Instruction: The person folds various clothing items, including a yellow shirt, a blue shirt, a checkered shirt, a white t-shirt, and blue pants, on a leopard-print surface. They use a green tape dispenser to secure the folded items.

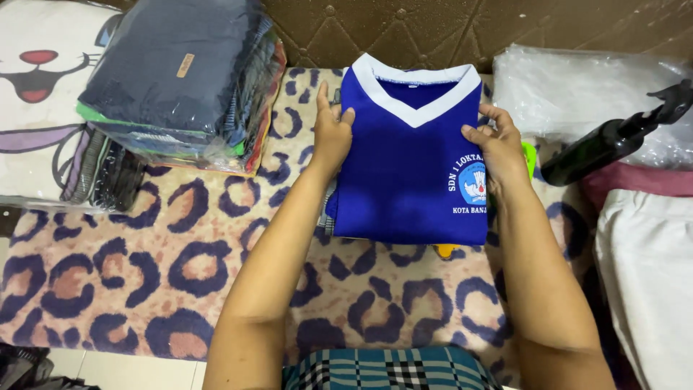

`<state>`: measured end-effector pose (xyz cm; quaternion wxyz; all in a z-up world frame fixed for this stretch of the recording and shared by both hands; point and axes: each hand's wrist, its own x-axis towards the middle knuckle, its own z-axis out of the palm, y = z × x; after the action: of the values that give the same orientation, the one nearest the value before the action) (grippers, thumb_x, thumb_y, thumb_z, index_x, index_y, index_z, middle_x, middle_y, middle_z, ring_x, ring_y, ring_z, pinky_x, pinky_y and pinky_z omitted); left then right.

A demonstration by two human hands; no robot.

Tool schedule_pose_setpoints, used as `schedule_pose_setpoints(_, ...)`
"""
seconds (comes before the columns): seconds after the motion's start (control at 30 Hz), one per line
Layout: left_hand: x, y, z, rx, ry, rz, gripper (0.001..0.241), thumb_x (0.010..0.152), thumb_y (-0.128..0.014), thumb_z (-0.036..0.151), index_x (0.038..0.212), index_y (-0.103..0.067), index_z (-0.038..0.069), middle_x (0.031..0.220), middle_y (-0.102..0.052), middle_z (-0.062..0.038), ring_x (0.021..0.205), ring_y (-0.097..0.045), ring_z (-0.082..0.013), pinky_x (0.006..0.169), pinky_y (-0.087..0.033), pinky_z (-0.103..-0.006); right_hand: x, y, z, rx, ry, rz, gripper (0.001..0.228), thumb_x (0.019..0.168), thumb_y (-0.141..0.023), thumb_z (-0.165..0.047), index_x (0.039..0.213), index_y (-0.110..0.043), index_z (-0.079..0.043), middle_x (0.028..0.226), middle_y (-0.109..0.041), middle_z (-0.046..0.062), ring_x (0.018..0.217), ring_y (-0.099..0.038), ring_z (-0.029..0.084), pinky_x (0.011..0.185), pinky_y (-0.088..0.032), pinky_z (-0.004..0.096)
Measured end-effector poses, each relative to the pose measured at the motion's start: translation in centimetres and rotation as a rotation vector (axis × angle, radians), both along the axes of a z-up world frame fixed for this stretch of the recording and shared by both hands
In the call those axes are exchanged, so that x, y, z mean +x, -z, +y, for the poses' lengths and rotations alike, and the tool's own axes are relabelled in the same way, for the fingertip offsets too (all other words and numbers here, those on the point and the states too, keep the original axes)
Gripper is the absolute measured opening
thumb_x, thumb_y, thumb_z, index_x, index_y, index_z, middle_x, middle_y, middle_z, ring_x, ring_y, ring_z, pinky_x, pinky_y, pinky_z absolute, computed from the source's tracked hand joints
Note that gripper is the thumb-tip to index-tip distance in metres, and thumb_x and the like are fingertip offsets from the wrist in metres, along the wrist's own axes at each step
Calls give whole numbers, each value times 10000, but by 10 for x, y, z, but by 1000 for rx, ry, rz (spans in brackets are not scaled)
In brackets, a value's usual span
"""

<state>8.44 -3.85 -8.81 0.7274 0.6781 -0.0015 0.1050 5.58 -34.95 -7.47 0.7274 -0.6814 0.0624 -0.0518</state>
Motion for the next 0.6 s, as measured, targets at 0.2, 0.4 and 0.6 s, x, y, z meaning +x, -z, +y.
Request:
schedule_pose_setpoints(0.2, -31, -43, -3, 98, 5, 9, 781, 958, -747, 336, 1591, -314, 189, 1322, -678, -212, 1204, -679, -364, 953, -608, -411, -21, -21, 11, 15, 53, 13, 542, 944, -779, -131, 1417, -517, -88, 853, -612, -1, 716, -712, 113, 599, -627, 237)
schedule_pose_setpoints(0.4, -1, -40, 2, 27, 75, -111, 349, 969, -732, 218, 1316, -716, 243, 1371, -655, -122, 1301, -583, -211, 1125, -449, -360, -22, -34, 19, -54, -4, -150, 509, 929, -715, -5, 1398, -576, -145, 824, -599, -13, 684, -653, 78, 571, -562, 171)
schedule_pose_setpoints(0.6, -17, -79, -26, 866, -195, -98, 641, 931, -720, 328, 1511, -483, 194, 1579, -316, -279, 1444, -349, -439, 1155, -325, -536, -46, -88, -13, -753, 316, -642, 338, 968, -645, 118, 1286, -673, 7, 992, -640, 99, 801, -552, 175, 677, -458, 278)
